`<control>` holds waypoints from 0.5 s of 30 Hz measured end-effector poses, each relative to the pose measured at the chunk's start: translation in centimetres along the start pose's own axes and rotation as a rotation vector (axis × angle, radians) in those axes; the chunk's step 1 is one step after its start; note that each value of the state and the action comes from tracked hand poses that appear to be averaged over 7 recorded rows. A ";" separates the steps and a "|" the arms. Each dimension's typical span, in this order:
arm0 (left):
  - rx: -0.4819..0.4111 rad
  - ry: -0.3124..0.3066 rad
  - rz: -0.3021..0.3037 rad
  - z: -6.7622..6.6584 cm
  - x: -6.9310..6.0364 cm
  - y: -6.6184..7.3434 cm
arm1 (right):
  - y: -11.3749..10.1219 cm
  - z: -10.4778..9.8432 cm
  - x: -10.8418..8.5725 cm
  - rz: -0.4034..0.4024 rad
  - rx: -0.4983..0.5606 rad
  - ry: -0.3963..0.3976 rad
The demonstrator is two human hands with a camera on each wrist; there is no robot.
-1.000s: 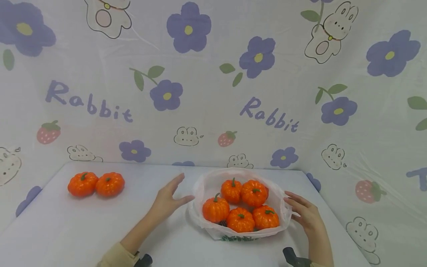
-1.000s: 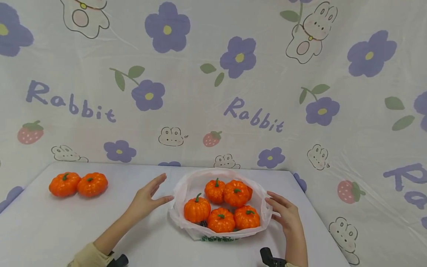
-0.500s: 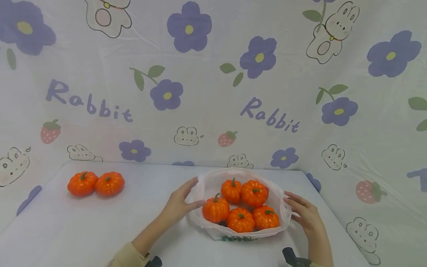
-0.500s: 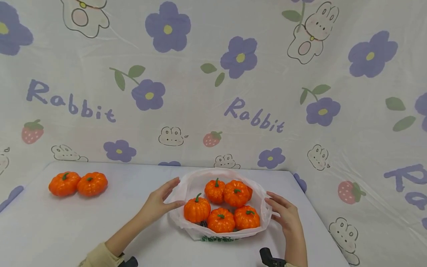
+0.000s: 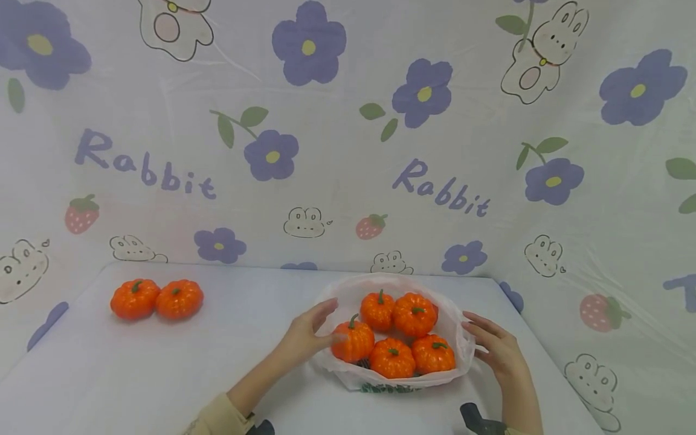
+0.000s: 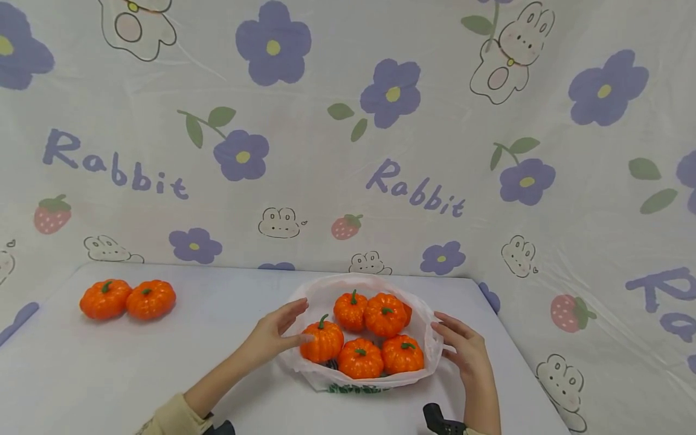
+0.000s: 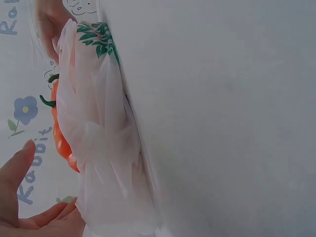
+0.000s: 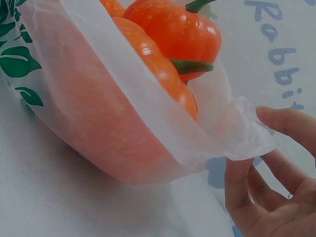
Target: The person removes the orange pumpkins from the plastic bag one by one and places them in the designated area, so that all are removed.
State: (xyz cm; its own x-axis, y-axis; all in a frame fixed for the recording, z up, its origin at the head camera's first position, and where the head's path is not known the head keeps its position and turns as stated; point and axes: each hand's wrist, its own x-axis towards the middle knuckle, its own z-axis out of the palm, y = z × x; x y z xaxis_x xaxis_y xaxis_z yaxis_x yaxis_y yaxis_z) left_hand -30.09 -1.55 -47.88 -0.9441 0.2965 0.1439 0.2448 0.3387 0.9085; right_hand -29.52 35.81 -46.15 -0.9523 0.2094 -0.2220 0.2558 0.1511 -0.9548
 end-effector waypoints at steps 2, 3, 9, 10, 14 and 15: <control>0.009 -0.016 -0.008 0.2 0.0 -0.1 | 0.0 0.0 0.0 0.000 -0.003 0.001; 0.018 -0.022 -0.011 0.4 -0.1 -0.1 | 0.0 0.0 0.0 -0.002 -0.004 0.000; 0.059 -0.042 -0.029 0.8 -0.1 -0.2 | 0.1 0.1 -0.2 -0.005 0.005 -0.004; 0.059 -0.044 -0.030 0.8 -0.1 -0.1 | 0.1 0.1 -0.2 -0.005 0.008 -0.006; 0.057 -0.049 -0.044 0.8 -0.1 -0.1 | 0.1 0.1 -0.4 -0.010 0.019 -0.012; 0.060 -0.050 -0.046 0.9 -0.2 -0.2 | 0.1 0.1 -0.4 -0.012 0.018 -0.014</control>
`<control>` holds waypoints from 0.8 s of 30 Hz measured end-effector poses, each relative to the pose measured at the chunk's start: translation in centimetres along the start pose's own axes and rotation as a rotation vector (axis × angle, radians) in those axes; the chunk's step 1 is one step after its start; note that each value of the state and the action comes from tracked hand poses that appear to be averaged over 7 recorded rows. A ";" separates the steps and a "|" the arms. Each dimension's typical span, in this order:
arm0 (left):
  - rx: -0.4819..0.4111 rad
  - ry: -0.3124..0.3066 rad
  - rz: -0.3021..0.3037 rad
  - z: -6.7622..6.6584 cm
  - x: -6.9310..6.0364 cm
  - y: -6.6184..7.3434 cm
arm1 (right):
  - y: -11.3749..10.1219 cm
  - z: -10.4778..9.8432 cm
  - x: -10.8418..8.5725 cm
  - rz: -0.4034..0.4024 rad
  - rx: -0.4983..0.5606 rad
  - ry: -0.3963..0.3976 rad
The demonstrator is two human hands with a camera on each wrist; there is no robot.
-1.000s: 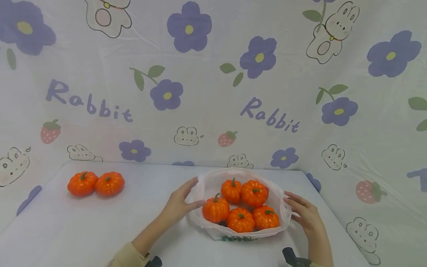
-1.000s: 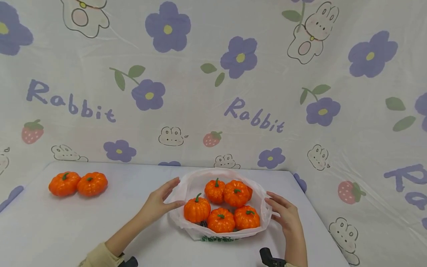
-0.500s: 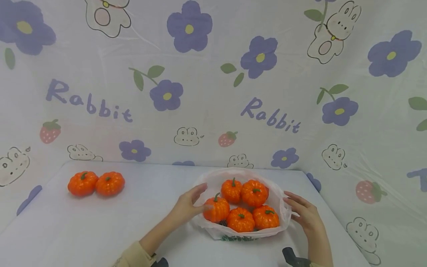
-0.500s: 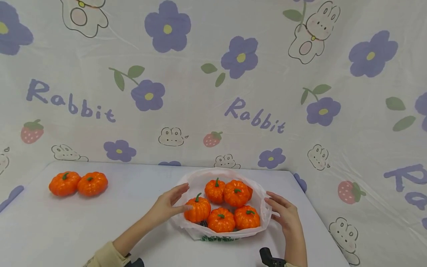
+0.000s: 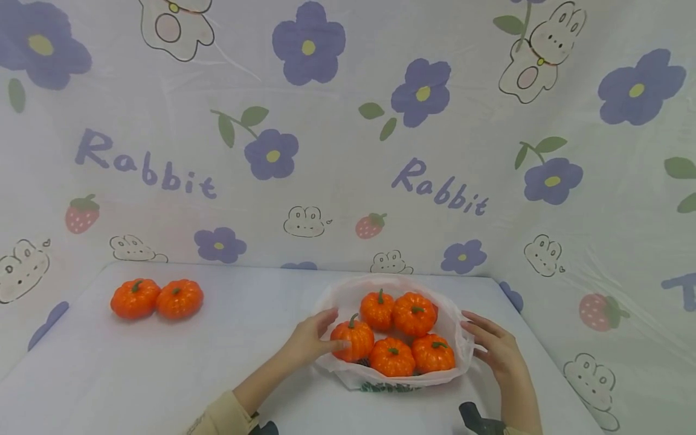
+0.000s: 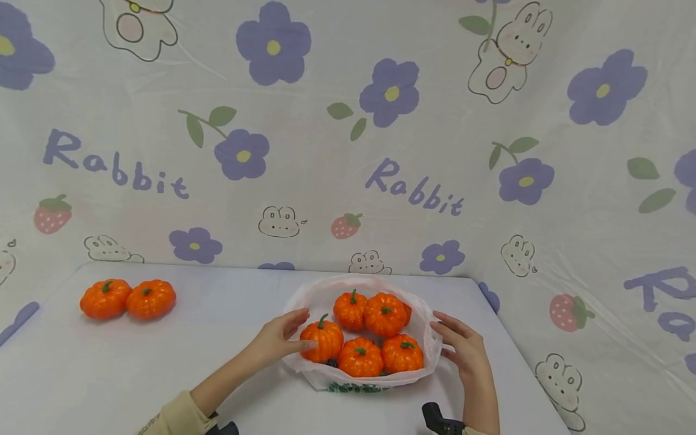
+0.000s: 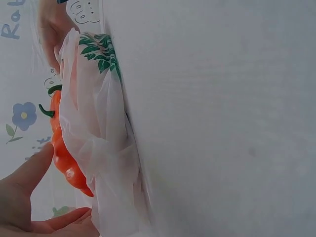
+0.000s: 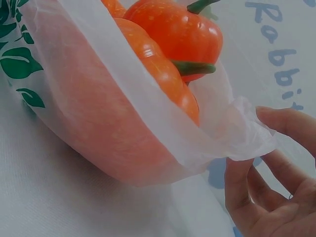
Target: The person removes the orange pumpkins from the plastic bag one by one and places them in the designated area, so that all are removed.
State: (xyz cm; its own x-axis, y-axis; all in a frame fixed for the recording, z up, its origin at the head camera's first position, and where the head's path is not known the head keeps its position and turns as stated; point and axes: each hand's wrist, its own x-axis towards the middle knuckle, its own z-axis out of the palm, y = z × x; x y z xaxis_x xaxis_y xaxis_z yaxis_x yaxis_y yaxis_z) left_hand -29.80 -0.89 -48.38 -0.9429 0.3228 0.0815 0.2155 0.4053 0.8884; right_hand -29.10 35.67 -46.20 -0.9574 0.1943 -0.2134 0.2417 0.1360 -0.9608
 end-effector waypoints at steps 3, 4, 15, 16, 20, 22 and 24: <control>0.011 -0.006 -0.008 0.0 0.0 -0.1 | 0.0 0.0 -0.1 -0.003 -0.004 -0.002; 0.011 -0.008 -0.008 0.0 0.0 -0.1 | 0.0 0.0 -0.1 -0.005 -0.007 -0.002; 0.041 -0.060 0.005 0.2 -0.1 -0.1 | 0.1 0.0 0.0 -0.001 -0.004 -0.001; 0.050 -0.066 0.003 0.2 0.0 -0.1 | 0.0 0.0 0.0 0.000 -0.005 -0.001; 0.079 -0.084 -0.005 0.1 0.0 -0.1 | -0.1 0.0 0.0 0.002 -0.010 -0.001; 0.080 -0.092 -0.004 0.1 0.0 -0.1 | -0.1 0.0 0.0 0.004 -0.008 0.002; 0.072 -0.093 -0.010 0.0 0.0 -0.1 | 0.0 0.0 0.0 0.006 -0.005 0.001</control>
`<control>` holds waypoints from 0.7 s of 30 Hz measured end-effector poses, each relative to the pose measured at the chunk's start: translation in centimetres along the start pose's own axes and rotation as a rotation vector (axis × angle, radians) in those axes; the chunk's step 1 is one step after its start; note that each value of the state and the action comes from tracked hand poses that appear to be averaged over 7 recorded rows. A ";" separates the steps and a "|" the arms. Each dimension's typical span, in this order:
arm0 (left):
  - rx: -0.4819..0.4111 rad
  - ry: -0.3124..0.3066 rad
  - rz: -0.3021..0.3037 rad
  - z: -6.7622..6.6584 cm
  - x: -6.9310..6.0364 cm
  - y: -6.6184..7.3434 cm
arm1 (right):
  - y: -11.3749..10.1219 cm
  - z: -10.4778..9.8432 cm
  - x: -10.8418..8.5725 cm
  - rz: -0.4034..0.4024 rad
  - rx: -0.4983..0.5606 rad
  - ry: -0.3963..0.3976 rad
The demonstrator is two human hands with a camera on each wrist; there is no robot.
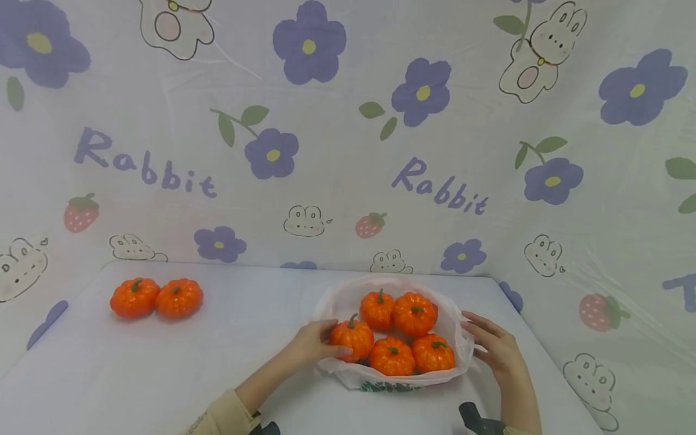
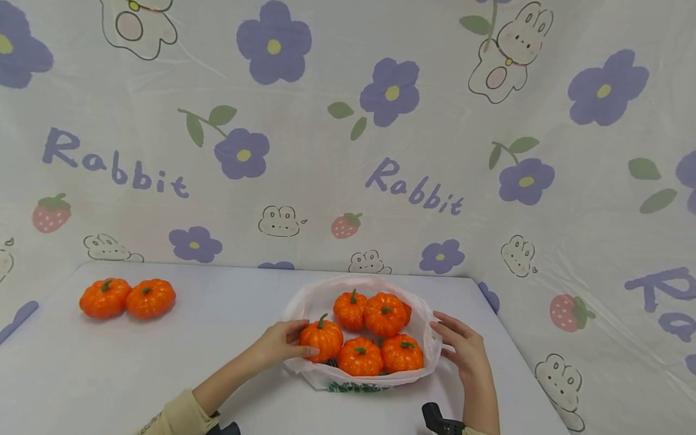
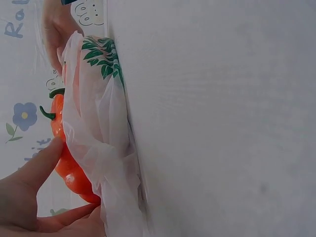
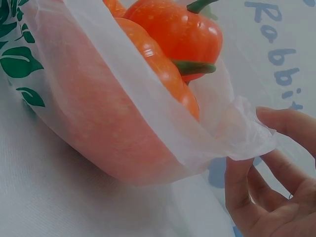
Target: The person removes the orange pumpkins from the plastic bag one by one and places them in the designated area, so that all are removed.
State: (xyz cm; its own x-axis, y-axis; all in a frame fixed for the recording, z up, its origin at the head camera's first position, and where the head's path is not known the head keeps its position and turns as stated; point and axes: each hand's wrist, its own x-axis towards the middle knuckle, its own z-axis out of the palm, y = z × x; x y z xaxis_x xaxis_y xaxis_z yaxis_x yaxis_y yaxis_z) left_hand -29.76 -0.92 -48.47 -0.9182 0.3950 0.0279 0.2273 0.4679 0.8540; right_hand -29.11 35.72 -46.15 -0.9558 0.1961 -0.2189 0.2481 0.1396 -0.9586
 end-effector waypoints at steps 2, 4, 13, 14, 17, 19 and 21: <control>-0.006 0.002 -0.005 0.0 0.0 -0.1 | 0.0 0.0 0.0 0.001 0.002 -0.001; -0.014 0.006 -0.011 -0.1 0.1 -0.1 | 0.1 -0.1 0.1 0.003 0.003 -0.004; -0.073 0.001 -0.010 -0.2 0.1 -0.2 | 0.1 0.0 0.3 0.010 0.002 -0.001; -0.078 0.003 -0.007 -0.2 0.0 -0.2 | 0.1 0.0 0.3 0.010 0.000 0.000; -0.089 0.012 0.004 -0.4 0.0 0.0 | 0.1 0.0 0.3 0.008 -0.003 0.000; -0.091 0.021 0.013 -0.5 -0.1 0.2 | 0.1 -0.1 0.4 0.005 -0.006 0.001; -0.086 0.031 0.021 -0.7 -0.1 0.3 | 0.1 -0.1 0.4 0.004 -0.006 0.004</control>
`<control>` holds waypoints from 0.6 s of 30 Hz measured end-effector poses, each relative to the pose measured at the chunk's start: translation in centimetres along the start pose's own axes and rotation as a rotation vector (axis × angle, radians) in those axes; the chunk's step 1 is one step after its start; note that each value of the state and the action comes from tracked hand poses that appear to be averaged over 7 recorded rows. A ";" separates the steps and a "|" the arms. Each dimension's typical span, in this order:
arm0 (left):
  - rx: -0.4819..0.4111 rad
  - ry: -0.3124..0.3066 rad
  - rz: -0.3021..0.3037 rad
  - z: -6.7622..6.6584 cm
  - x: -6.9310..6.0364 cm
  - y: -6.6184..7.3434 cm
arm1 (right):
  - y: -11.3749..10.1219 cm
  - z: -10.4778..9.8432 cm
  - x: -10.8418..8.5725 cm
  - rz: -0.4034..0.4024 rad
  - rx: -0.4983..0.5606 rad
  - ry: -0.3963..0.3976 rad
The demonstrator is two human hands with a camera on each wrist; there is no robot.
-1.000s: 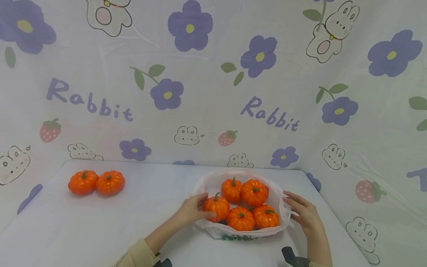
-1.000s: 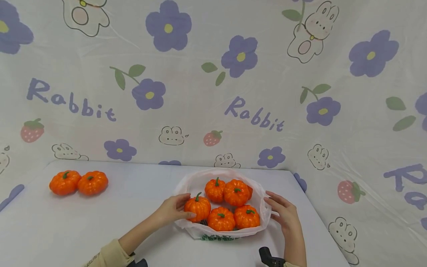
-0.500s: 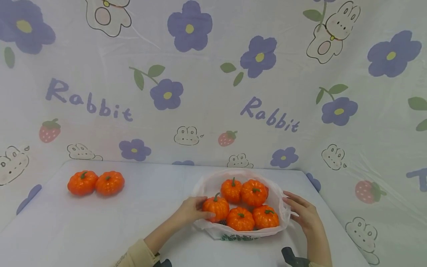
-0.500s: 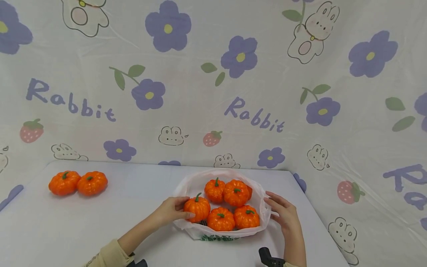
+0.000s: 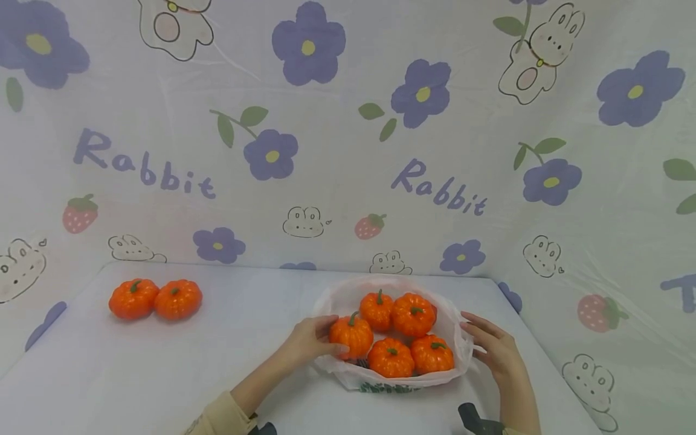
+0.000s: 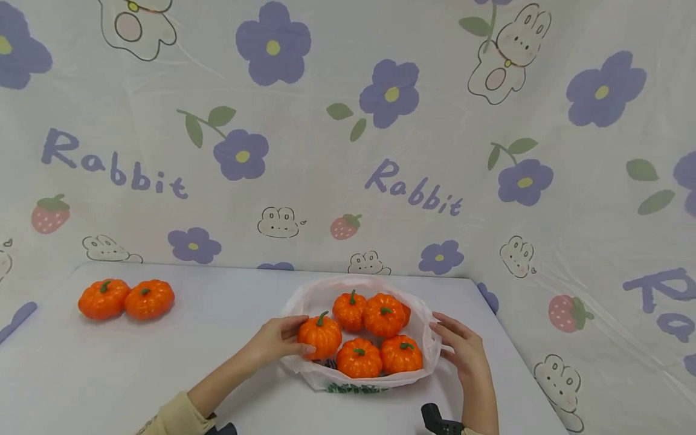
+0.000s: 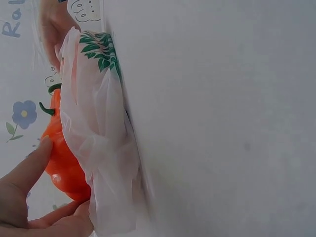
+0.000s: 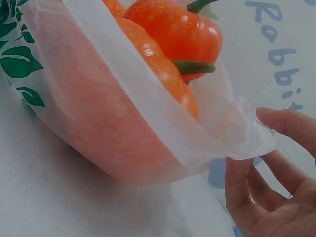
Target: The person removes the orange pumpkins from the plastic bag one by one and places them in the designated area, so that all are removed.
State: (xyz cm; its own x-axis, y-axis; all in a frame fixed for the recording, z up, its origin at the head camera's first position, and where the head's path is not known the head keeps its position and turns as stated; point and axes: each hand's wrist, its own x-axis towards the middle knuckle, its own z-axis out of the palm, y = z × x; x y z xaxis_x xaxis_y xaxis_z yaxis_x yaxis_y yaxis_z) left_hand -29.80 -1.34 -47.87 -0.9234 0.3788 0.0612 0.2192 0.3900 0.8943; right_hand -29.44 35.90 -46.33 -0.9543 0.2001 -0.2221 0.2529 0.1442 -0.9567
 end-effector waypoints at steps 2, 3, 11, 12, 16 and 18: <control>0.006 0.009 0.007 -0.2 -0.1 0.1 | 0.0 0.0 0.0 0.001 -0.004 0.002; 0.005 0.014 0.008 -0.2 -0.1 0.2 | 0.0 0.0 0.0 0.002 -0.005 0.003; -0.020 0.036 0.014 -1.2 -0.5 0.6 | -0.1 0.1 0.1 0.004 -0.009 0.002; -0.024 0.041 0.010 -1.4 -0.6 0.7 | -0.1 0.1 0.1 0.004 -0.008 0.002; -0.038 0.077 -0.012 -2.1 -0.8 0.9 | -0.1 0.0 0.0 0.003 -0.006 0.001; -0.044 0.104 -0.030 -2.5 -0.9 0.9 | -0.1 0.0 0.1 0.002 -0.005 0.001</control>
State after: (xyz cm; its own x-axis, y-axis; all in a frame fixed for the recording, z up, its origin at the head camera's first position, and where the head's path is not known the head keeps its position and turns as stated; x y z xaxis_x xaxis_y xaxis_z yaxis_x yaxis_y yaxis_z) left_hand -29.58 -3.40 -46.00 -0.9575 0.2778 0.0777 0.1793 0.3621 0.9147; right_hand -29.53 35.89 -46.29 -0.9534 0.2017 -0.2242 0.2560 0.1483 -0.9552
